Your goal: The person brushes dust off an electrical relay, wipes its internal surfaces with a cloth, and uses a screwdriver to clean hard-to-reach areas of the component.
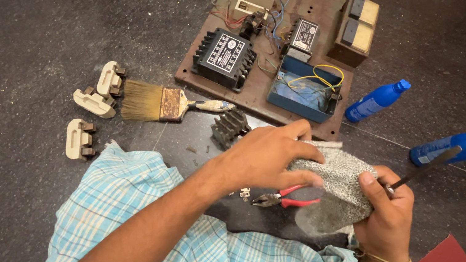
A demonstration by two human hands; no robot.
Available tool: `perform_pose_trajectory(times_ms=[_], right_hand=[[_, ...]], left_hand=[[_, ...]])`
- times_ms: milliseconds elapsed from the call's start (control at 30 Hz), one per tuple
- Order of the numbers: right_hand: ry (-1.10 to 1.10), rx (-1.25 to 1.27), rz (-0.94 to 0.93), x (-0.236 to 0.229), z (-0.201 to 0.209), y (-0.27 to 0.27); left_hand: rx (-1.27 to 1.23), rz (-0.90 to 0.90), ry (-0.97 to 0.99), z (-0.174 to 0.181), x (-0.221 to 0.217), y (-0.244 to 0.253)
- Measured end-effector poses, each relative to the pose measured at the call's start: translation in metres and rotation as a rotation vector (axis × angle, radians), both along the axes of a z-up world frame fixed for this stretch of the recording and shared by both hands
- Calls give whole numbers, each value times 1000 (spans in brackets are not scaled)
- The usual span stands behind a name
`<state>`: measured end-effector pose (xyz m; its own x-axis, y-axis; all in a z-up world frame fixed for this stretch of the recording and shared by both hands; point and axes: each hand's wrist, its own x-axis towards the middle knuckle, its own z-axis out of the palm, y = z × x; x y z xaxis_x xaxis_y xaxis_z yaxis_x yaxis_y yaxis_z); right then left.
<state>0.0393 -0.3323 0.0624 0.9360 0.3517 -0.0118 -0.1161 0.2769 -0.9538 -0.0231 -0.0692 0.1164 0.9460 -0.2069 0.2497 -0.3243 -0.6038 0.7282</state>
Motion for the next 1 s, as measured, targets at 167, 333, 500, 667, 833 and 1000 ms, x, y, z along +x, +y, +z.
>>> perform_pose_trajectory(times_ms=[167, 333, 500, 667, 833, 1000], right_hand=[[3, -1, -5, 2, 0, 3], [-373, -788, -351, -5, 30, 15], [-248, -712, -31, -26, 67, 5], [-291, -947, 215, -33, 70, 31], [-188, -939, 286, -32, 75, 40], [-163, -929, 238, -30, 68, 38]], left_hand=[[63, 50, -554, -15, 4, 2], [-376, -40, -257, -28, 16, 0], [-601, 171, 231, -41, 24, -2], [-606, 126, 140, -33, 19, 0], [-487, 93, 23, -15, 11, 1], [-398, 18, -37, -8, 5, 7]])
